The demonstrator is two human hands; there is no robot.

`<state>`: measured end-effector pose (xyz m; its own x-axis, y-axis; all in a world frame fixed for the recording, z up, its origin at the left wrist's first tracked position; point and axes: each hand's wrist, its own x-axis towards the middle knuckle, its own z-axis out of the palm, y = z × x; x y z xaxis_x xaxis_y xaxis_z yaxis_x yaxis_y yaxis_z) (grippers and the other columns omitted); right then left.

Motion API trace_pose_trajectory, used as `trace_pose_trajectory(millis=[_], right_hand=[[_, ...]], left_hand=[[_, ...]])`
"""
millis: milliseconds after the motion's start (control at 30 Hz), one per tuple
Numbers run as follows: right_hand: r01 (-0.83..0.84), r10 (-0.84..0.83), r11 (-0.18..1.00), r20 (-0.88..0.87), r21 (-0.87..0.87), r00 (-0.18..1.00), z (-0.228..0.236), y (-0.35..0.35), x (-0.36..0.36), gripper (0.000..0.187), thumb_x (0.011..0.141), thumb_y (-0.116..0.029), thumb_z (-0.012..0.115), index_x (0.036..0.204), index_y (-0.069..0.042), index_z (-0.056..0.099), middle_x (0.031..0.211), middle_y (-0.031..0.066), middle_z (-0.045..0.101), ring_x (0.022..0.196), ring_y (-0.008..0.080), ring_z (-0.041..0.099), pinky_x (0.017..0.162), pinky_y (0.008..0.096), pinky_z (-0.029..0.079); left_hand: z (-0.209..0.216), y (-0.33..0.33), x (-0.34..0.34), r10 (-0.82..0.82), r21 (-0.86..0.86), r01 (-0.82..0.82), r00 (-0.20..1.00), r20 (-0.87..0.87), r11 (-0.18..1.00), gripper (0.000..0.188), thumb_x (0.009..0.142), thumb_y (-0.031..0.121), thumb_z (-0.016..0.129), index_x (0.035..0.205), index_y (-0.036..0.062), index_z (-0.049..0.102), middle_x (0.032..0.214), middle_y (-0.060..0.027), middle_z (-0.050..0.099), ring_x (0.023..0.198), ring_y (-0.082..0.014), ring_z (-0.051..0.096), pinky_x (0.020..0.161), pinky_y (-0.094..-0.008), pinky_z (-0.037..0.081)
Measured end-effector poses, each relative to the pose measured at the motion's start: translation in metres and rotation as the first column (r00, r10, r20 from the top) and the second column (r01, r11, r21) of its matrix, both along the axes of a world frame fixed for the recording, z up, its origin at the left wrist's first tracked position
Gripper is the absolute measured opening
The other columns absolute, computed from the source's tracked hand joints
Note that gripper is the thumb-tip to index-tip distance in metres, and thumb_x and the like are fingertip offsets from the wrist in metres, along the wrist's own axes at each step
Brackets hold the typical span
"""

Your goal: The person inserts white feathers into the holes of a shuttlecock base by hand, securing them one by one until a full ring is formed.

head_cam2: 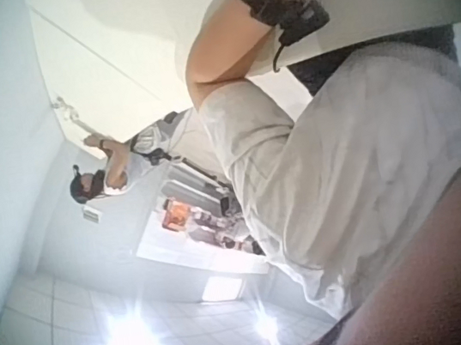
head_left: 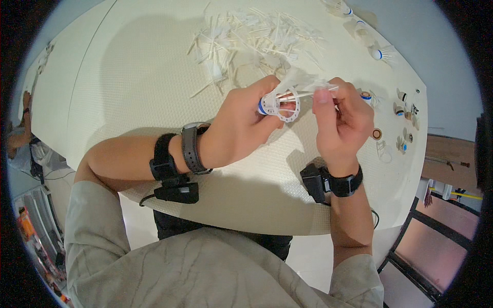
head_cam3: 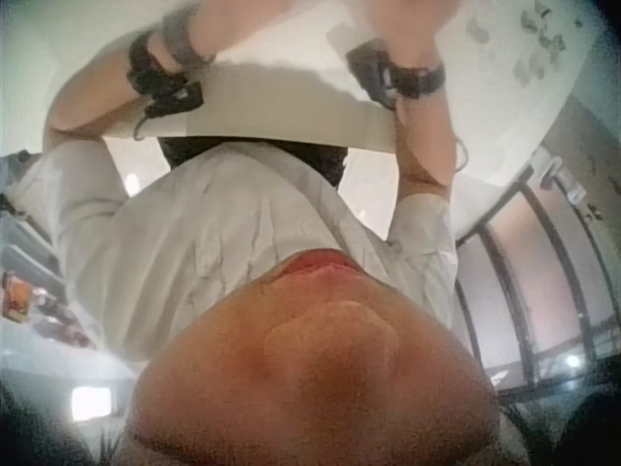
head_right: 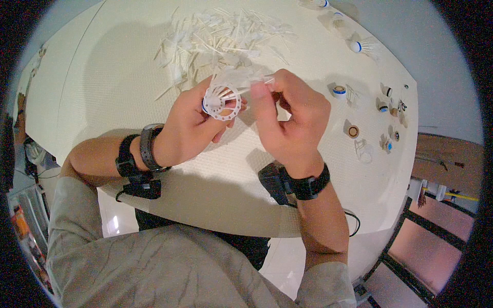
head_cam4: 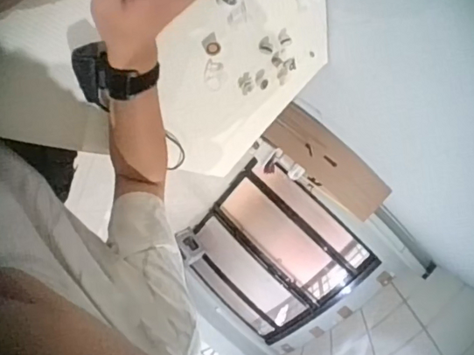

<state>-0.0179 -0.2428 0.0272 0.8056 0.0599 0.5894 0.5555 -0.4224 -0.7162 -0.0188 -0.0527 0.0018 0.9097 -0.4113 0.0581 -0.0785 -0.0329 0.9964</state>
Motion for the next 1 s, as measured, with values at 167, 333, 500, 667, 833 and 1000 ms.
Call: trace_pose_trajectory(millis=[167,333,500,667,833,1000], right_hand=[[-0.008,0.007,0.999,-0.021,-0.05,1.0,0.008,0.006,-0.004,0.014,0.088,-0.004,0.069,0.075,-0.004,0.062,0.061,0.0055,0.056,0.049,0.0125,0.049,0.047,0.0263,0.037],[0.024,-0.02,0.988,0.026,-0.153,0.999,0.014,0.006,-0.007,0.013,0.087,-0.003,0.069,0.076,-0.003,0.062,0.061,0.0066,0.057,0.049,0.0148,0.051,0.047,0.0272,0.038],[-0.013,0.017,0.992,0.035,-0.127,0.999,0.013,0.006,-0.006,0.01,0.087,-0.002,0.068,0.079,-0.002,0.063,0.062,0.0079,0.057,0.049,0.0162,0.053,0.047,0.0275,0.039],[-0.016,0.019,0.991,0.024,-0.136,1.0,0.015,0.009,-0.007,0.009,0.087,-0.001,0.068,0.079,-0.002,0.063,0.063,0.008,0.059,0.049,0.0163,0.055,0.048,0.0271,0.041],[-0.002,0.003,0.99,0.007,-0.142,1.0,0.014,0.008,-0.007,0.008,0.087,-0.001,0.068,0.08,-0.002,0.064,0.063,0.0086,0.061,0.05,0.0164,0.057,0.048,0.0268,0.043],[-0.018,0.017,0.998,-0.01,-0.057,1.0,0.01,0.012,-0.008,0.01,0.087,-0.002,0.069,0.078,-0.002,0.064,0.062,0.0085,0.06,0.049,0.0164,0.056,0.048,0.0265,0.042]], left_hand=[[0.002,0.0,-0.001,-0.003,-0.017,0.003,1.0,-0.01,1.0,0.018,0.093,0.014,0.065,0.101,0.0003,0.057,0.07,-0.0082,0.061,0.06,-0.0093,0.054,0.055,-0.0267,0.044],[0.005,0.0,-0.002,-0.003,-0.034,0.003,1.0,0.001,0.999,0.019,0.097,0.018,0.063,0.1,0.0001,0.057,0.073,-0.0084,0.065,0.063,-0.0087,0.058,0.056,-0.026,0.045],[0.007,-0.001,-0.002,-0.003,-0.019,0.002,1.0,-0.011,1.0,0.019,0.097,0.018,0.062,0.099,-0.0004,0.057,0.073,-0.0093,0.065,0.065,-0.009,0.06,0.057,-0.0261,0.047],[0.003,0.0,-0.002,-0.018,-0.038,0.018,1.0,-0.002,0.999,0.019,0.097,0.017,0.062,0.099,-0.0003,0.056,0.072,-0.0091,0.064,0.063,-0.0091,0.057,0.056,-0.0265,0.046],[0.001,0.0,-0.001,-0.038,-0.02,0.038,0.999,0.025,0.999,0.017,0.097,0.016,0.061,0.1,-0.0001,0.056,0.071,-0.0076,0.062,0.061,-0.0089,0.054,0.055,-0.027,0.045],[0.006,0.001,-0.003,-0.034,-0.032,0.033,0.998,-0.047,0.999,0.015,0.096,0.013,0.06,0.102,-0.0005,0.056,0.072,-0.0083,0.061,0.061,-0.0083,0.052,0.054,-0.0266,0.044]])
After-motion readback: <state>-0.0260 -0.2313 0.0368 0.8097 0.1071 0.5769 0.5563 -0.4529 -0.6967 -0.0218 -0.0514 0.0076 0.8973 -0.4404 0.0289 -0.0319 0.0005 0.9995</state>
